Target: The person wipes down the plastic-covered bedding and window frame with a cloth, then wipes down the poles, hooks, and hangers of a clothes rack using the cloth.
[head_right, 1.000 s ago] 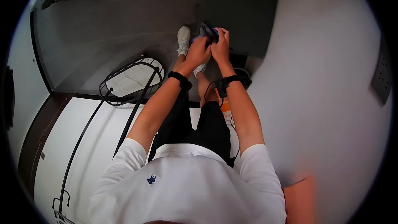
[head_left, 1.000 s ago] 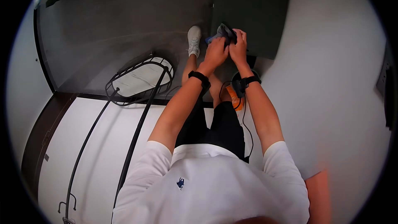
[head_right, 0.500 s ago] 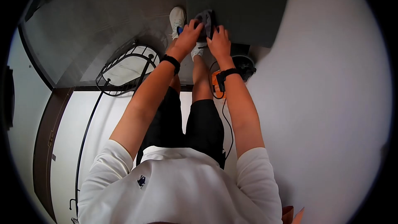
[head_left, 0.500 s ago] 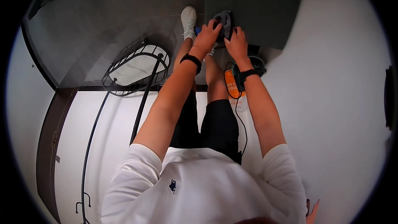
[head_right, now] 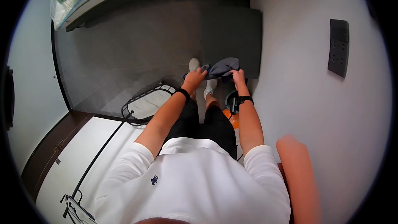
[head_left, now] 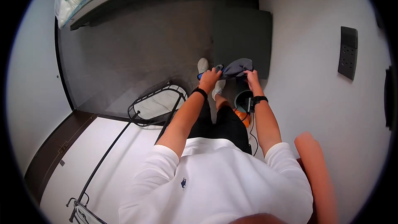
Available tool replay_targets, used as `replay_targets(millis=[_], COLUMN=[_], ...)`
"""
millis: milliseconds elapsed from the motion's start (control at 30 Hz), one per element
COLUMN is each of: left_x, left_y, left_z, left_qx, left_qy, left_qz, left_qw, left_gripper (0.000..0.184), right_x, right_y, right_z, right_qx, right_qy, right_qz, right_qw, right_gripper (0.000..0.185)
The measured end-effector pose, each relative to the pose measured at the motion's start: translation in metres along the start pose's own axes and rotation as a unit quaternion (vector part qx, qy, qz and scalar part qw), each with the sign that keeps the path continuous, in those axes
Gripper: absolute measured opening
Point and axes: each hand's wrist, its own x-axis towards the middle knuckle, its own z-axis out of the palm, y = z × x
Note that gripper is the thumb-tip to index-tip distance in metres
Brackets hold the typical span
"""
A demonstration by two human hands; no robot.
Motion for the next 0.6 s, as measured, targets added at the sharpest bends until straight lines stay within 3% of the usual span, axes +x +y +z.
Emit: replay_targets(millis=[67,133,233,333,400,467,533,600], left_x=[-0.005,-0.008,-0.002,0.011,0.022,0.037,0.042,0.049], left_y=[-0.030,-0.058,-0.101,-0.140,-0.170,-0.193,-0.209,-0.223], left_z=[-0.025,-0.052,-0.097,-0.146,-0.171,-0.180,-0.208,-0.241], left_qx=[0.030,0.015,-0.005,-0.019,-0.025,-0.050,-0.051,-0.080], left_qy=[-0.057,-0.087,-0.063,-0.039,-0.016,0.008,-0.039,-0.060], left_qz=[-0.024,-0.035,-0.026,-0.022,-0.014,0.025,0.006,0.018], left_qw=[0.998,0.995,0.998,0.999,0.999,0.998,0.998,0.995], left_gripper=[0.021,0.020,0.023,0.027,0.029,0.033,0.034,0.035], right_x=[-0.010,-0.015,-0.060,-0.085,-0.097,-0.108,-0.119,-0.125], right_y=[-0.044,-0.075,-0.139,-0.183,-0.204,-0.224,-0.249,-0.270], right_z=[0.025,0.040,0.071,0.103,0.126,0.143,0.168,0.193], right_qx=[0.061,0.050,-0.129,-0.188,-0.175,-0.058,0.011,0.061], right_qy=[0.037,0.051,-0.119,-0.194,-0.203,-0.181,-0.174,-0.175], right_qz=[-0.074,0.035,0.065,0.042,0.009,-0.037,-0.062,-0.096], right_qw=[0.995,0.997,0.982,0.962,0.963,0.981,0.983,0.978], right_gripper=[0.023,0.027,0.034,0.033,0.031,0.027,0.021,0.027])
